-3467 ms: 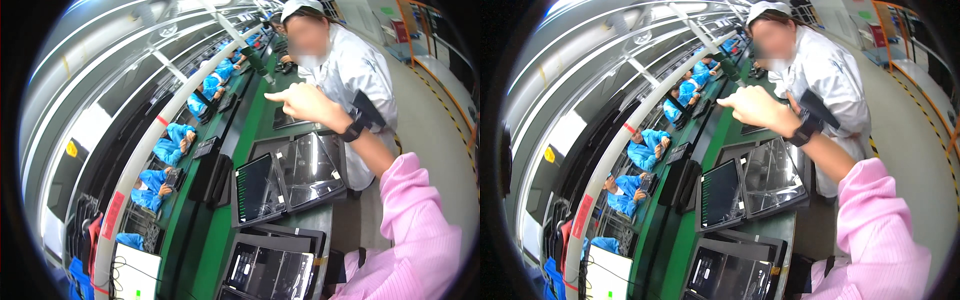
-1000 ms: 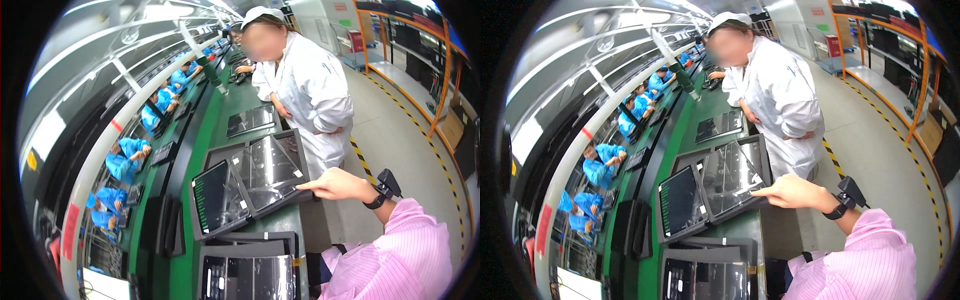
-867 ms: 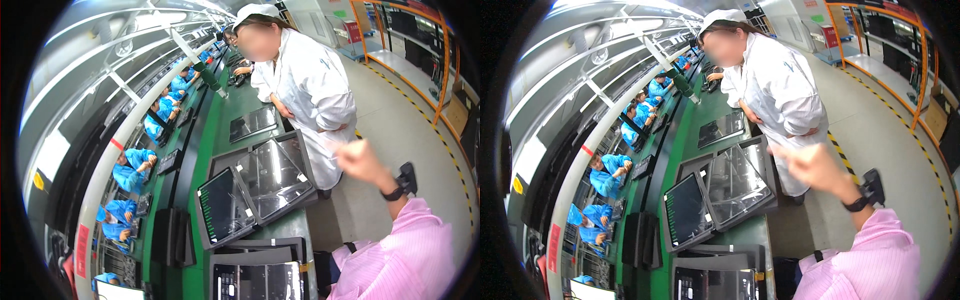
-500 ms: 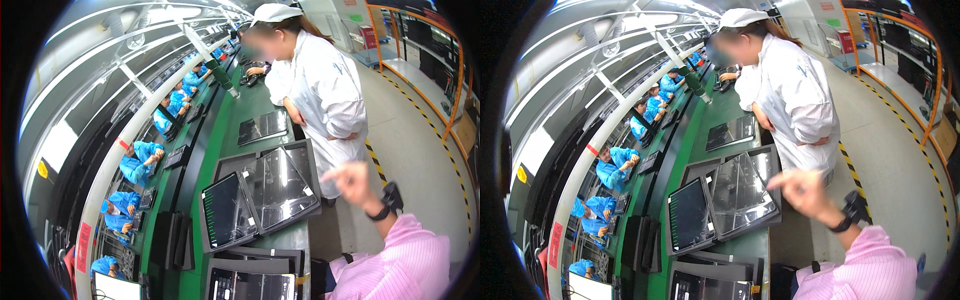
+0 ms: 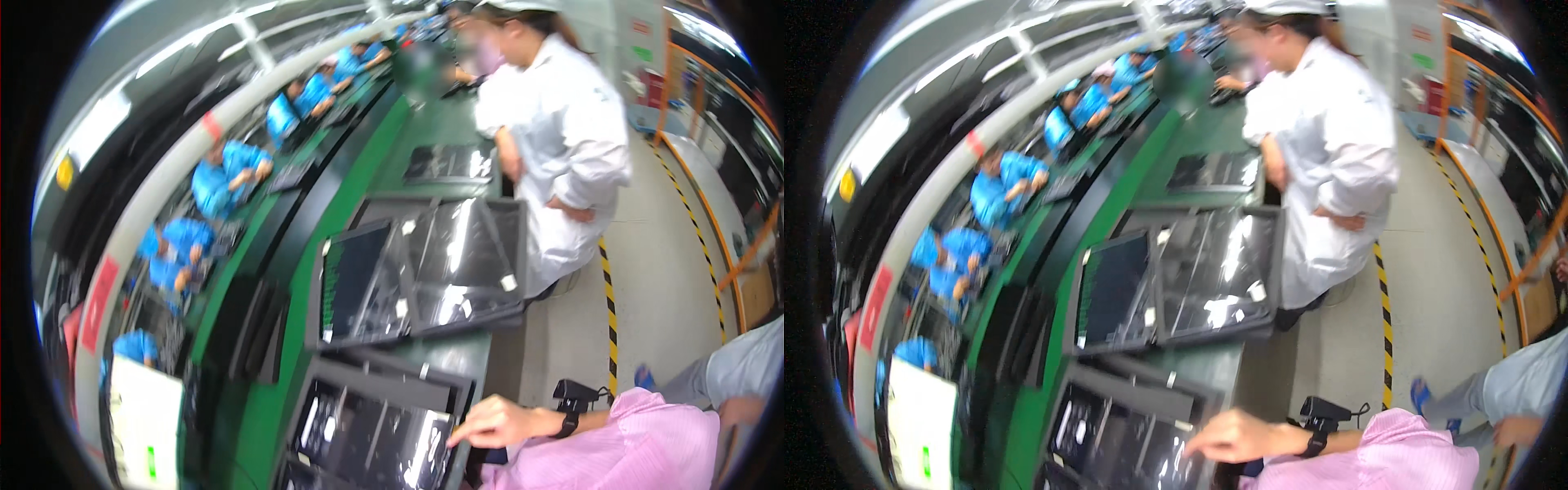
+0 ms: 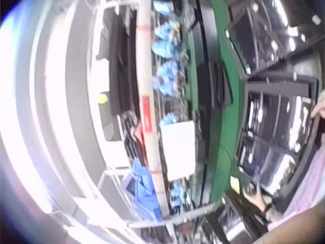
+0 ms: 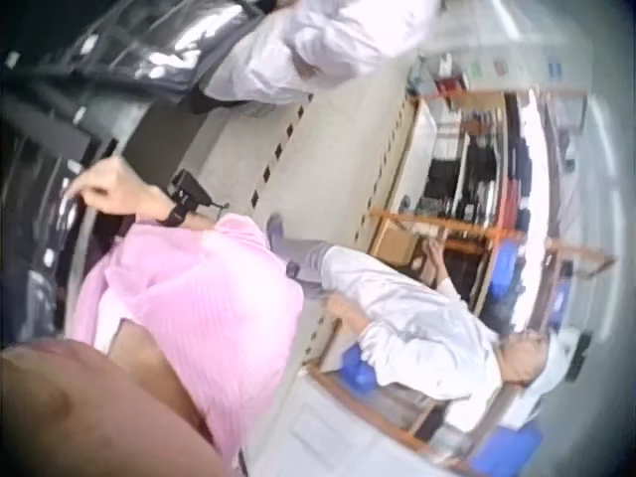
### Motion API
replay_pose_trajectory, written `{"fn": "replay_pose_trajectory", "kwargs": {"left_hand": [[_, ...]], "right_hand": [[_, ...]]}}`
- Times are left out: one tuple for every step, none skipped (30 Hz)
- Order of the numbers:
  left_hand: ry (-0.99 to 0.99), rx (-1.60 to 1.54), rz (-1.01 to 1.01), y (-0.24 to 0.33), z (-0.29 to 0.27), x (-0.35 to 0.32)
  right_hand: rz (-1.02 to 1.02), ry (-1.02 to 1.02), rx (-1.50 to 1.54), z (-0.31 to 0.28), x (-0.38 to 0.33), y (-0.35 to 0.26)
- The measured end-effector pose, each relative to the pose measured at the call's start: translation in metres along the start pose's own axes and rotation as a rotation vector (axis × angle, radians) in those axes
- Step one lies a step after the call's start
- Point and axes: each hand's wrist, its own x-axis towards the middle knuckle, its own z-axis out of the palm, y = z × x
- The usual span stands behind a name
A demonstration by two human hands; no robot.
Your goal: Testing tablet screens, applying protective films, and checking software interfaces on an assembly line.
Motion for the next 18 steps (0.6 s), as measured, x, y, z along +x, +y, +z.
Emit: {"fn": "replay_pose_trajectory", "kwargs": {"left_hand": [[0.0,0.084,-0.032,0.005,-0.003,-0.003],[-0.001,0.17,-0.068,0.01,-0.008,-0.005],[0.011,0.155,-0.094,0.015,-0.013,-0.008],[0.027,0.14,-0.118,0.021,-0.018,-0.011],[0.069,0.067,-0.173,0.027,-0.023,-0.014],[0.119,-0.018,-0.217,0.032,-0.025,-0.016],[0.128,0.017,-0.159,0.038,-0.032,-0.018],[0.13,0.051,-0.099,0.042,-0.035,-0.018],[0.135,0.009,-0.095,0.047,-0.039,-0.021],[0.143,0.046,-0.044,0.049,-0.041,-0.022],[0.12,0.153,-0.002,0.054,-0.045,-0.025],[0.19,0.145,0.054,0.055,-0.045,-0.027],[0.176,0.193,0.081,0.057,-0.046,-0.029],[0.155,0.25,0.118,0.058,-0.046,-0.03],[0.112,0.259,0.099,0.06,-0.047,-0.033],[0.063,0.281,0.104,0.061,-0.046,-0.035],[0.052,0.268,0.134,0.061,-0.046,-0.035],[0.027,0.238,0.144,0.061,-0.044,-0.035]], "right_hand": [[-0.026,0.031,-0.034,-0.002,0.004,0.0],[-0.018,0.023,-0.065,-0.003,0.009,-0.001],[-0.002,0.033,-0.061,-0.005,0.015,-0.002],[0.03,0.018,-0.056,-0.006,0.022,-0.004],[0.003,0.0,-0.076,-0.006,0.031,-0.007],[-0.032,-0.008,-0.087,-0.005,0.041,-0.008],[-0.052,-0.039,-0.119,-0.002,0.048,-0.013],[-0.072,-0.067,-0.139,0.002,0.057,-0.016],[-0.073,-0.122,-0.203,0.005,0.065,-0.019],[-0.086,-0.172,-0.264,0.009,0.073,-0.022],[-0.09,-0.203,-0.266,0.015,0.081,-0.024],[-0.099,-0.236,-0.279,0.021,0.087,-0.025],[-0.092,-0.295,-0.3,0.026,0.093,-0.027],[-0.098,-0.335,-0.312,0.029,0.099,-0.026],[-0.067,-0.386,-0.311,0.034,0.104,-0.026],[-0.071,-0.462,-0.342,0.037,0.109,-0.025],[-0.099,-0.513,-0.323,0.041,0.115,-0.022],[-0.124,-0.567,-0.313,0.045,0.121,-0.019]]}}
